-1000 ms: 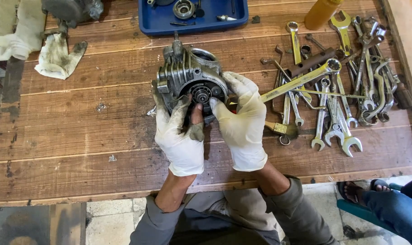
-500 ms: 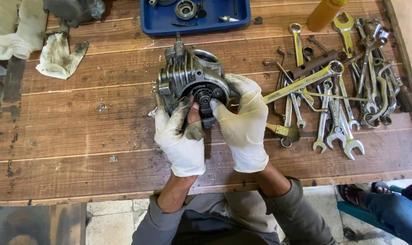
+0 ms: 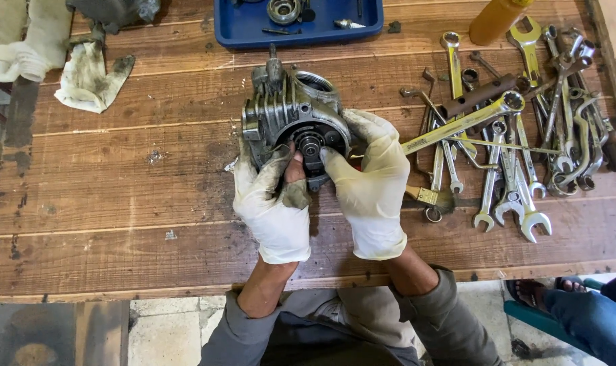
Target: The person applies lubricant to a crankshaft and installs it into an engine casing. They rotate the crankshaft to check fit, then use a small tool to adjust internal components. The person continues to manipulate the crankshaft and casing, ensuring proper alignment.
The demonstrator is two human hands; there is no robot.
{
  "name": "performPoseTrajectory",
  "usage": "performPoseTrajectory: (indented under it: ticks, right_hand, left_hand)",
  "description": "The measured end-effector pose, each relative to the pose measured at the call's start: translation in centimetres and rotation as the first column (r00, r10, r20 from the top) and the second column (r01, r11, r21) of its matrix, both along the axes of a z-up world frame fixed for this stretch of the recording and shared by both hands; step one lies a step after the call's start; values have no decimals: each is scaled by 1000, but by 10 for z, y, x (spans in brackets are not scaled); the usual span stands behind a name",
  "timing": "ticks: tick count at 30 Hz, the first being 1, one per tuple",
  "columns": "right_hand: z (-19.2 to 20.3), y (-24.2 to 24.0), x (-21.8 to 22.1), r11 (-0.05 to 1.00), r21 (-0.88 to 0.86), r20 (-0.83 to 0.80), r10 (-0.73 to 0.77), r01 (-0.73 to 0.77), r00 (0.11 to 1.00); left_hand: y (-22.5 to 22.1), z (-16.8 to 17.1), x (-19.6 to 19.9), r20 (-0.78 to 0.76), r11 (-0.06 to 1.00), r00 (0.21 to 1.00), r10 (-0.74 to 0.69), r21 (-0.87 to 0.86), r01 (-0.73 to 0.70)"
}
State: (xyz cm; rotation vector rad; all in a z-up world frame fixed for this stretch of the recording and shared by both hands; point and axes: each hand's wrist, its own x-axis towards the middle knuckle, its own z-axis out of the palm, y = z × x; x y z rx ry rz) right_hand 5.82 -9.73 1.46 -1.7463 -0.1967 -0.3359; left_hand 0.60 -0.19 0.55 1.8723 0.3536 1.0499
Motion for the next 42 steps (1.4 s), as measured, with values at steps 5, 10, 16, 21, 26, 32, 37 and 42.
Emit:
performPoseTrajectory:
  ticks: [5,10,16,21,26,32,37,42]
  right_hand:
    - [-1,2,-1,995,100,-16,2,-1,1000]
    - [10,2,-2,996,86,-25,1,1,1000]
    - [3,-2,-3,986,-158,93,-36,50,995]
    - [3,-1,-2,981,-183,139,-36,62,990]
    - [7,-1,-3,992,-123,66,-13,21,998]
    - [6,-6,-5,952,-296,202,-9,70,979]
    - [2,-9,-9,853,-433,607,38,291,794]
    - [13,-3,-17,584,-637,673,104,503,732]
  left_hand:
    - [-1,4,-1,26,995,999,-41,-87,43]
    - [-4,3,-2,-4,996,1000,-23,-89,22]
    - [-5,3,-2,39,981,998,-46,-185,52]
    - [-3,-3,1,31,989,998,-50,-139,54]
    - [-3,-6,4,69,980,997,-44,-190,57]
    - [-1,0,1,31,995,999,-17,-94,20]
    - [-3,0,2,21,995,1000,-19,-102,21]
    - [0,1,-2,17,992,998,-58,-111,60]
